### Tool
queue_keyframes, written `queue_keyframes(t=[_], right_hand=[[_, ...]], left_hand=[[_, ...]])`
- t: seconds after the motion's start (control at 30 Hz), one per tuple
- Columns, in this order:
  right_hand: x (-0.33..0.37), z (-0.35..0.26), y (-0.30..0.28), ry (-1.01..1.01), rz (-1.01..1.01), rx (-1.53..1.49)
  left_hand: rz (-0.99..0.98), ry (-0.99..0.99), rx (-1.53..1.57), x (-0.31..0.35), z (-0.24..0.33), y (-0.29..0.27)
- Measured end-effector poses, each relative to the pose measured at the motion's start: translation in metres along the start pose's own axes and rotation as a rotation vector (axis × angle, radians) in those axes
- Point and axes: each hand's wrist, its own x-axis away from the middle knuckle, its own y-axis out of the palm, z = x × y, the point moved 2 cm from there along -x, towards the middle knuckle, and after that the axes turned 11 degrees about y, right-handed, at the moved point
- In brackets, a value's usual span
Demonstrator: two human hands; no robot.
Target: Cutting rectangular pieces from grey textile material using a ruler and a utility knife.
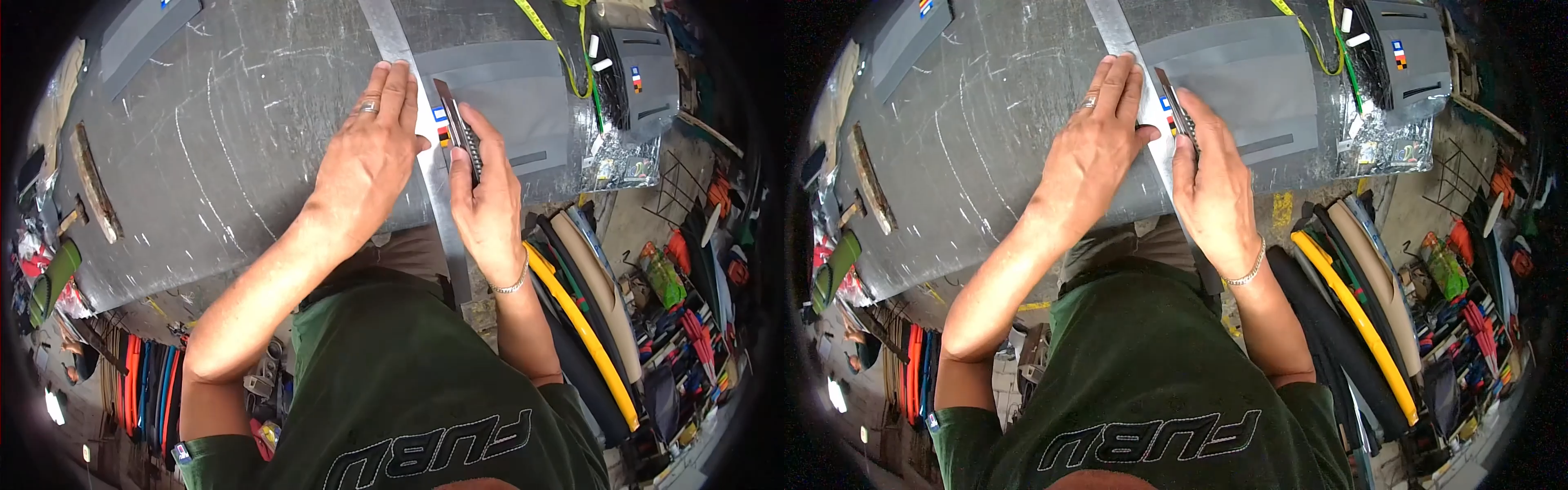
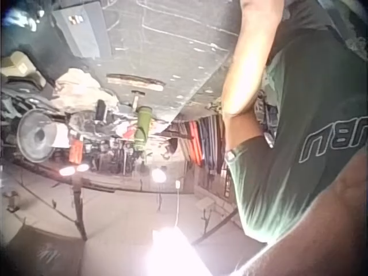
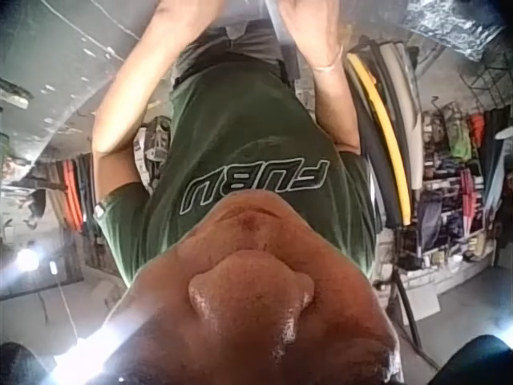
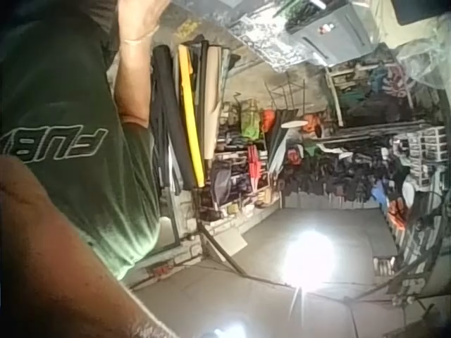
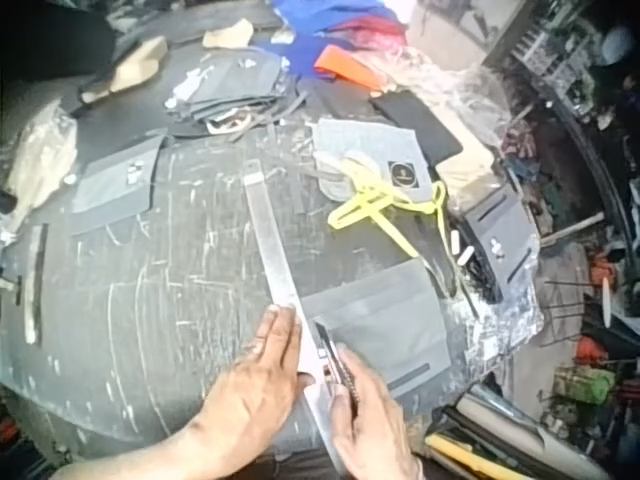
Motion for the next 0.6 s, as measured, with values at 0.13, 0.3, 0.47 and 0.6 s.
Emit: queue_keyframes(t=[0.13,0.3,0.47,0.6], right_hand=[[-0.010,0.003,0.009,0.057,0.002,-0.078],[-0.015,0.004,0.011,0.121,-0.001,-0.121],[-0.017,0.002,0.014,0.147,-0.043,-0.135],[-0.018,-0.001,0.015,0.101,-0.036,-0.120]], left_hand=[[-0.029,-0.001,-0.022,-0.002,-0.001,-0.002],[-0.053,-0.013,0.022,-0.002,-0.002,-0.001],[-0.051,-0.012,0.057,-0.004,-0.003,-0.002],[-0.023,-0.035,0.049,-0.005,-0.003,-0.003]])
